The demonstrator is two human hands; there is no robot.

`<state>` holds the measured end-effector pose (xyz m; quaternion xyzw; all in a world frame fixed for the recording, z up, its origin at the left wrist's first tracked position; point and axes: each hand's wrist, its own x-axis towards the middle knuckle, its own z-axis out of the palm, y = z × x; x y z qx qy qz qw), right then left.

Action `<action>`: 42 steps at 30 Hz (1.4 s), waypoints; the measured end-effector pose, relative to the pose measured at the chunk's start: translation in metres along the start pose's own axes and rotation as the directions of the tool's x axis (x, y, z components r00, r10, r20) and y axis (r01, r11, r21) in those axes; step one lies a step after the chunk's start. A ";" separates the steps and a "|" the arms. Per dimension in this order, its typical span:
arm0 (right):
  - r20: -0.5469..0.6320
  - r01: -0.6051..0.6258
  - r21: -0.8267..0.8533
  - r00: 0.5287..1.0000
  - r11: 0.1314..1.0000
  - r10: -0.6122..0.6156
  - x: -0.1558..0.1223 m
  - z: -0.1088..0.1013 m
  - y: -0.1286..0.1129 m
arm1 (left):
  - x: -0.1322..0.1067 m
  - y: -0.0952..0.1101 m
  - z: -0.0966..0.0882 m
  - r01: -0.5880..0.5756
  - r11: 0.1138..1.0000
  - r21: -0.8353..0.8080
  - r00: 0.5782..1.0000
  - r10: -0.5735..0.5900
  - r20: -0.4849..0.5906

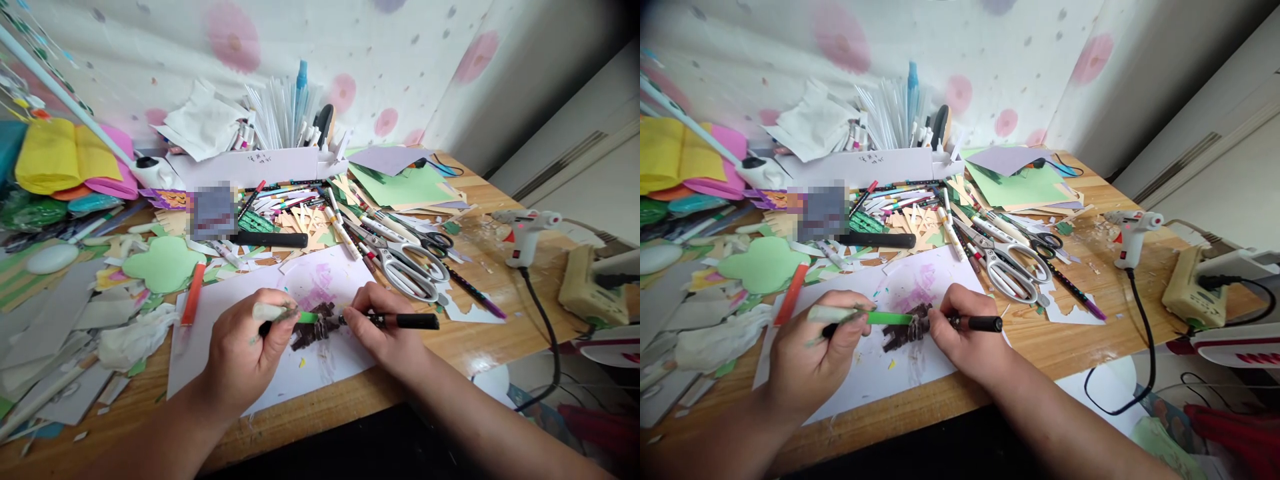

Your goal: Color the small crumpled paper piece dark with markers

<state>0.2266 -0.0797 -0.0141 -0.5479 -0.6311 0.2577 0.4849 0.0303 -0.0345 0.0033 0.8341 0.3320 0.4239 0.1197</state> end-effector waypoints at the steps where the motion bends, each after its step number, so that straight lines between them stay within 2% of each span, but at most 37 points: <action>1: -0.002 -0.002 0.009 1.000 1.000 0.002 0.000 0.000 0.000 | 0.000 0.000 0.000 0.000 1.000 -0.002 1.000 0.000 -0.004; 8: -0.048 -0.006 0.005 0.999 1.000 0.006 0.002 0.001 0.001 | 0.000 0.001 -0.001 0.016 1.000 -0.014 1.000 -0.015 0.016; 11: -0.009 -0.017 0.008 1.000 1.000 0.017 0.002 0.001 0.001 | 0.000 0.001 -0.001 0.017 1.000 -0.010 1.000 -0.017 0.013; 28: -0.046 -0.042 -0.014 0.998 0.999 0.041 0.002 0.003 0.001 | 0.001 0.001 0.000 0.002 1.000 -0.021 1.000 -0.002 0.011; 42: -0.010 -0.024 0.024 1.000 0.999 0.024 -0.001 0.003 0.001 | -0.002 -0.002 0.000 -0.012 1.000 -0.015 1.000 0.012 0.017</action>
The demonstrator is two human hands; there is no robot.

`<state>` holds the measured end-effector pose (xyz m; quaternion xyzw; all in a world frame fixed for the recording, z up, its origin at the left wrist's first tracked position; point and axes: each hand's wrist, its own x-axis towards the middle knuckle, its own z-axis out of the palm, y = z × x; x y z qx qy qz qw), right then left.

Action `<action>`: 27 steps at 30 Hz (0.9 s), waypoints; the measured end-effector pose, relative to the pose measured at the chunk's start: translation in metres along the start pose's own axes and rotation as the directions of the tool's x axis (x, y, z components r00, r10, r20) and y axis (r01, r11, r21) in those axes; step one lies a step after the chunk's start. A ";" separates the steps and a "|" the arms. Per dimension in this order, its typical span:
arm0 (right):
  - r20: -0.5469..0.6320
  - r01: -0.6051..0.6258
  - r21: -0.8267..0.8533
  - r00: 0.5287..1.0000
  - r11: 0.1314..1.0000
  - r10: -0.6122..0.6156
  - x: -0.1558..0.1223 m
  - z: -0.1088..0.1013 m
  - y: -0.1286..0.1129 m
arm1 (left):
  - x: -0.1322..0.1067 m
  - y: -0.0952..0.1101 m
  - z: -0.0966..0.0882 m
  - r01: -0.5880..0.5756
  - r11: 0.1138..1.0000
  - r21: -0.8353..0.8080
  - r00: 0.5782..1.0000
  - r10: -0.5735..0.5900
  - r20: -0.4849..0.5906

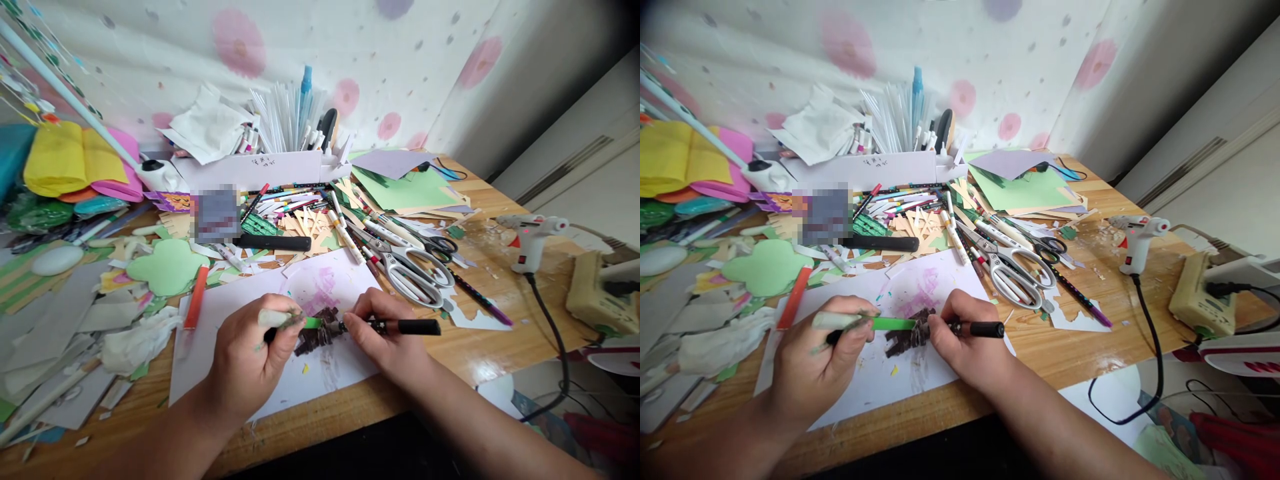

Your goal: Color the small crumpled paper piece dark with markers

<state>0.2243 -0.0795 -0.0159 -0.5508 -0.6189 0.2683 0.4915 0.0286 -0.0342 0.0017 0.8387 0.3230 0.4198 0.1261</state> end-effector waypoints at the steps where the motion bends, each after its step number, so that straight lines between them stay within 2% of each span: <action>1: 0.010 0.007 0.001 1.000 1.000 -0.007 -0.001 0.000 0.000 | 0.000 0.000 0.000 -0.001 1.000 0.002 1.000 0.001 0.000; 19: 0.067 0.101 -0.035 0.993 0.994 -0.098 -0.005 -0.002 0.000 | 0.001 0.003 -0.001 -0.011 1.000 0.016 1.000 0.011 0.000; 27: -0.019 0.064 -0.074 0.998 0.995 -0.065 -0.004 -0.001 0.003 | 0.002 0.001 0.000 -0.027 1.000 0.009 1.000 0.027 -0.003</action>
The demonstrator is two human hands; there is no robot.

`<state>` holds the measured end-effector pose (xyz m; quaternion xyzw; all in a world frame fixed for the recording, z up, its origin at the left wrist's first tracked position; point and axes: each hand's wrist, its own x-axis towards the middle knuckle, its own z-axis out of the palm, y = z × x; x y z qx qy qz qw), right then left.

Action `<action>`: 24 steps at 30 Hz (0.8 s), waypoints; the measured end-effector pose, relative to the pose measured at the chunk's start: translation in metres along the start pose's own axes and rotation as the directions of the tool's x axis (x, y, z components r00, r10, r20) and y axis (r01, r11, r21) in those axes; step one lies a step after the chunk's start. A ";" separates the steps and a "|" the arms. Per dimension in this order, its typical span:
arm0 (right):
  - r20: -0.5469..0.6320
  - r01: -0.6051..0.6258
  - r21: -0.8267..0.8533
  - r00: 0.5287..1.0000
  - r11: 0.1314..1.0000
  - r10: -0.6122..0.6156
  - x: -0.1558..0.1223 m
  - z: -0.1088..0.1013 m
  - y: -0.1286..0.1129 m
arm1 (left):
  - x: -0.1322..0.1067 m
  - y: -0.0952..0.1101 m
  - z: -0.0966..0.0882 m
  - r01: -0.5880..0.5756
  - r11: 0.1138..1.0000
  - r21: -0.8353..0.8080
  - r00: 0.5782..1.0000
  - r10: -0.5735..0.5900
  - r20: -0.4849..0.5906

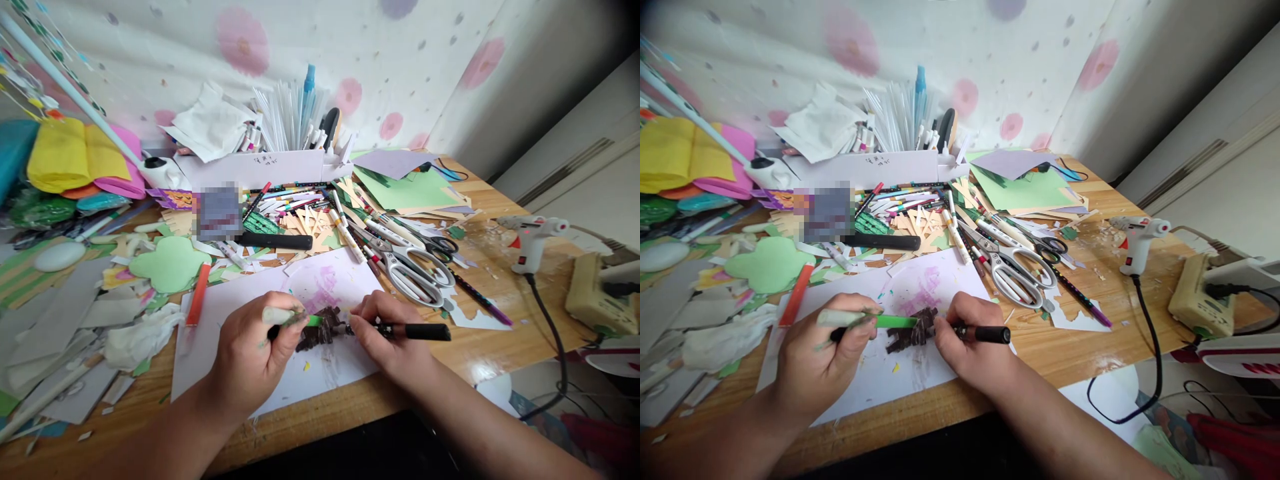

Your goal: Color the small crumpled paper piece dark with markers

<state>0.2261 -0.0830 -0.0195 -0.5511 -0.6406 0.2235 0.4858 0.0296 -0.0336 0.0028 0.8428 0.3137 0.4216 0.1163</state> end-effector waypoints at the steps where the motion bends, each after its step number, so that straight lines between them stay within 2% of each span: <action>1: -0.005 -0.005 0.008 1.000 1.000 0.005 0.000 0.000 0.000 | 0.000 0.000 0.000 0.005 1.000 -0.003 1.000 -0.005 0.000; 14: 0.048 0.000 0.071 0.999 0.997 -0.004 -0.002 -0.001 0.000 | 0.001 0.001 0.000 0.024 1.000 -0.012 1.000 -0.023 0.007; 17: 0.086 0.020 0.066 0.996 0.998 -0.026 -0.002 -0.001 -0.001 | 0.001 0.001 0.000 0.029 1.000 -0.011 1.000 -0.029 0.006; 24: 0.092 0.037 0.047 0.995 0.998 -0.041 0.000 -0.001 -0.004 | 0.003 0.002 0.000 0.039 0.999 -0.013 0.999 -0.039 -0.005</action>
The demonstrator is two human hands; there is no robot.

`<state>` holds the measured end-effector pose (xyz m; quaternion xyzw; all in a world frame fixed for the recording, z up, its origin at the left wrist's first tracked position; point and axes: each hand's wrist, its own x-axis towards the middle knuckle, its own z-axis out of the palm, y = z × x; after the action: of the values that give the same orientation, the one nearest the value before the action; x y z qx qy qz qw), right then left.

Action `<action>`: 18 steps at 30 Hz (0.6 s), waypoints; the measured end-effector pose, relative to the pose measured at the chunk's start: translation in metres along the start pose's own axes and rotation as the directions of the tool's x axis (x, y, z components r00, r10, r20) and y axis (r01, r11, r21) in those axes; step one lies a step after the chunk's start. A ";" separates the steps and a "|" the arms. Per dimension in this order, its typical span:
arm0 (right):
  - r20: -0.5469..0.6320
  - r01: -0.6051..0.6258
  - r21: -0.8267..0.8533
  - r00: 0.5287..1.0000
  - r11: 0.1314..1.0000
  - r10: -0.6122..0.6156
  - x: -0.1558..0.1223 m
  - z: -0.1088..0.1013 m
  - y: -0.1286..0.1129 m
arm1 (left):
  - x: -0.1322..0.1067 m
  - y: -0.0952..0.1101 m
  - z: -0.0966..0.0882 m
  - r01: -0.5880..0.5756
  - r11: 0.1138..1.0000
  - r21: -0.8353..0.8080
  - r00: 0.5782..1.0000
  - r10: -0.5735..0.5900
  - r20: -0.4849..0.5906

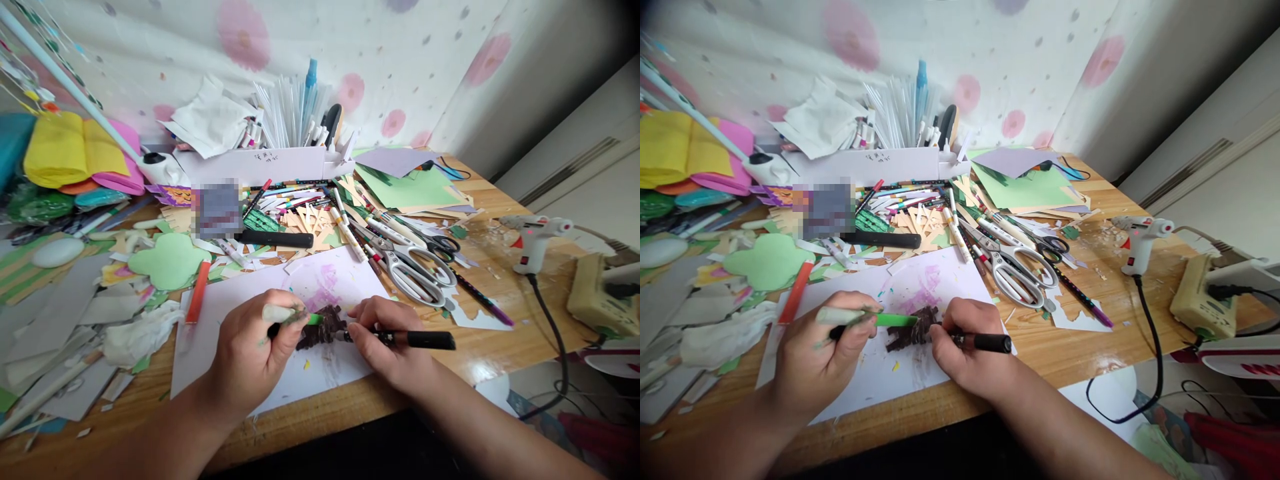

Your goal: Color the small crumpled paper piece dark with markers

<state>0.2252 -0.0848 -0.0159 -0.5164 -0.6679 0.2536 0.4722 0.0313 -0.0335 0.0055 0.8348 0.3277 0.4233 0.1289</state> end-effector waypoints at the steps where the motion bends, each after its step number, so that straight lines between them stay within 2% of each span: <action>1: -0.003 0.000 -0.001 1.000 1.000 0.000 0.000 0.000 0.000 | 0.000 0.000 0.000 0.001 1.000 -0.002 1.000 -0.001 -0.004; 4: -0.018 -0.018 0.011 1.000 1.000 0.019 0.000 0.000 0.001 | -0.002 -0.001 -0.001 -0.003 1.000 -0.005 1.000 0.003 -0.013; 9: -0.115 -0.092 0.082 0.988 0.992 0.101 0.002 0.000 0.002 | -0.007 0.003 -0.008 -0.057 0.998 -0.002 0.998 0.057 -0.009; 14: -0.070 -0.110 0.044 0.991 0.993 0.112 0.007 0.002 0.001 | -0.006 0.005 -0.007 -0.143 0.989 -0.043 0.988 0.145 0.060; 18: -0.111 -0.126 0.060 0.985 0.990 0.132 0.008 0.003 0.001 | -0.004 0.004 -0.003 -0.160 0.986 -0.049 0.983 0.163 0.080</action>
<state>0.2227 -0.0764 -0.0154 -0.5596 -0.5978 0.2710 0.5060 0.0289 -0.0390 0.0066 0.8727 0.2441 0.4038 0.1256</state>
